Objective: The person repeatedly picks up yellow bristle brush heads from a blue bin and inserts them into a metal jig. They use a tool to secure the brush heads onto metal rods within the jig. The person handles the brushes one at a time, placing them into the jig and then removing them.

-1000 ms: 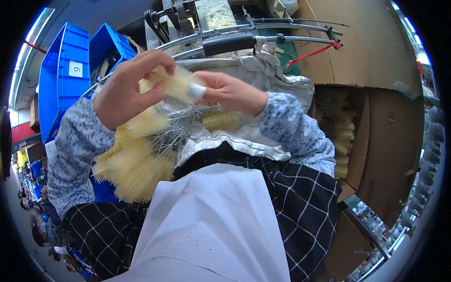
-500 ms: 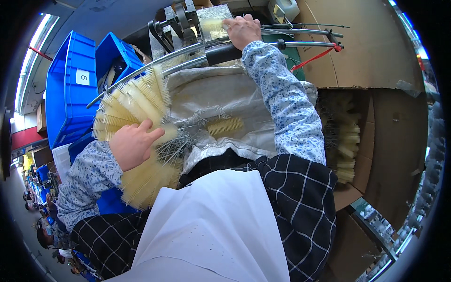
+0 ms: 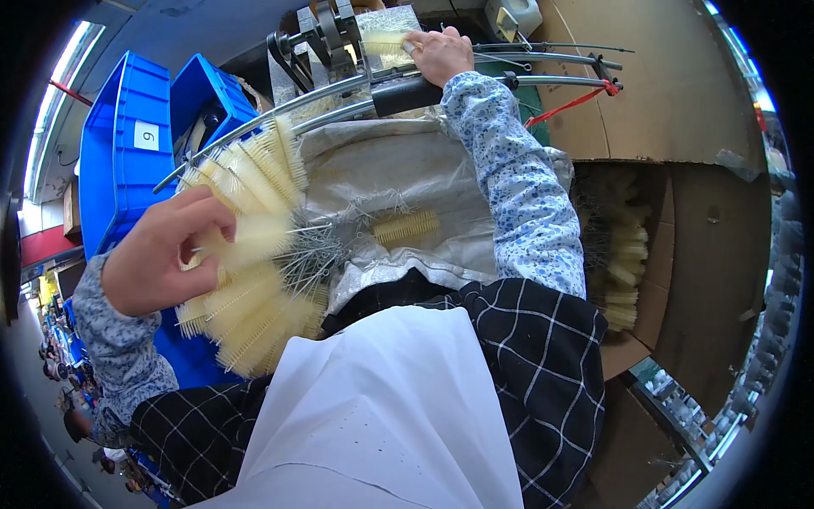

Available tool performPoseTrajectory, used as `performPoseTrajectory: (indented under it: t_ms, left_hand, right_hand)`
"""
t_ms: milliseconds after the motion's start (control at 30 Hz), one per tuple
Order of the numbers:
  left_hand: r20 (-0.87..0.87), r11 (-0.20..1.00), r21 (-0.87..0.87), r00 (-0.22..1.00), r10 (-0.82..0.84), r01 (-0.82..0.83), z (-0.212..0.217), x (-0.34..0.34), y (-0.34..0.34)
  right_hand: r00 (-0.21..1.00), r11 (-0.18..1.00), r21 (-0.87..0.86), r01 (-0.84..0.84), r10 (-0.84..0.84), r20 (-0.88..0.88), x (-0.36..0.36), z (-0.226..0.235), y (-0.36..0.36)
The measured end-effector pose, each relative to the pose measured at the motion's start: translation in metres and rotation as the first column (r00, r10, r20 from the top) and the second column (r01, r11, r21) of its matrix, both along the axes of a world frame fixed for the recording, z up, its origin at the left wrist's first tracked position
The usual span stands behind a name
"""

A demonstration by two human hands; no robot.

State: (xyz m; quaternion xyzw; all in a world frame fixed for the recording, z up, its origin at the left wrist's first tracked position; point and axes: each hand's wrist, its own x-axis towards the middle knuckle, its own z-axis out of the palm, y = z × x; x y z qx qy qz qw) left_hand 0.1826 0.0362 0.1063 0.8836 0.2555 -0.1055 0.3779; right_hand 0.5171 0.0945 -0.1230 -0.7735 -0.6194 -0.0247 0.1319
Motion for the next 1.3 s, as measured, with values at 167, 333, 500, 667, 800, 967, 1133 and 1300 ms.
performPoseTrajectory:
  t_ms: [167,333,500,667,800,967,1133,1300]
  left_hand:
    - [0.03,0.999,0.036,0.999,0.012,-0.013,0.01,-0.004,-0.003]
    - [0.057,0.999,-0.036,0.998,0.007,-0.005,0.008,0.0,-0.005]
    - [0.081,0.997,-0.059,0.996,-0.043,0.048,0.005,0.012,-0.004]
    - [0.057,0.994,-0.105,0.998,-0.029,0.035,-0.004,0.018,-0.008]
    - [0.062,0.994,-0.107,0.998,-0.007,0.014,-0.001,0.012,-0.008]
    - [0.065,0.996,-0.088,0.998,-0.02,0.026,0.0,0.009,-0.005]
    - [0.089,0.994,-0.097,0.995,-0.046,0.055,0.002,0.011,-0.005]
    - [0.071,0.993,-0.114,0.997,-0.029,0.037,0.006,0.012,-0.006]
  right_hand:
    - [1.0,1.0,0.025,-0.007,0.007,-0.003,0.002,-0.007,0.006]
    - [1.0,0.996,-0.095,-0.001,0.0,-0.008,0.001,-0.004,0.01]
    - [0.99,0.996,-0.044,-0.081,0.085,0.115,0.005,-0.009,0.03]
    - [0.972,0.987,-0.079,-0.138,0.151,0.182,0.011,-0.009,0.032]
    - [0.98,0.988,0.111,0.105,-0.122,0.157,0.027,-0.005,0.009]
    - [0.995,0.986,0.135,0.102,-0.099,-0.032,0.039,-0.016,0.0]
    - [0.998,0.979,0.2,0.036,-0.027,-0.049,0.019,-0.02,0.007]
    - [0.999,0.978,0.208,0.008,0.0,-0.04,-0.017,-0.015,0.012]
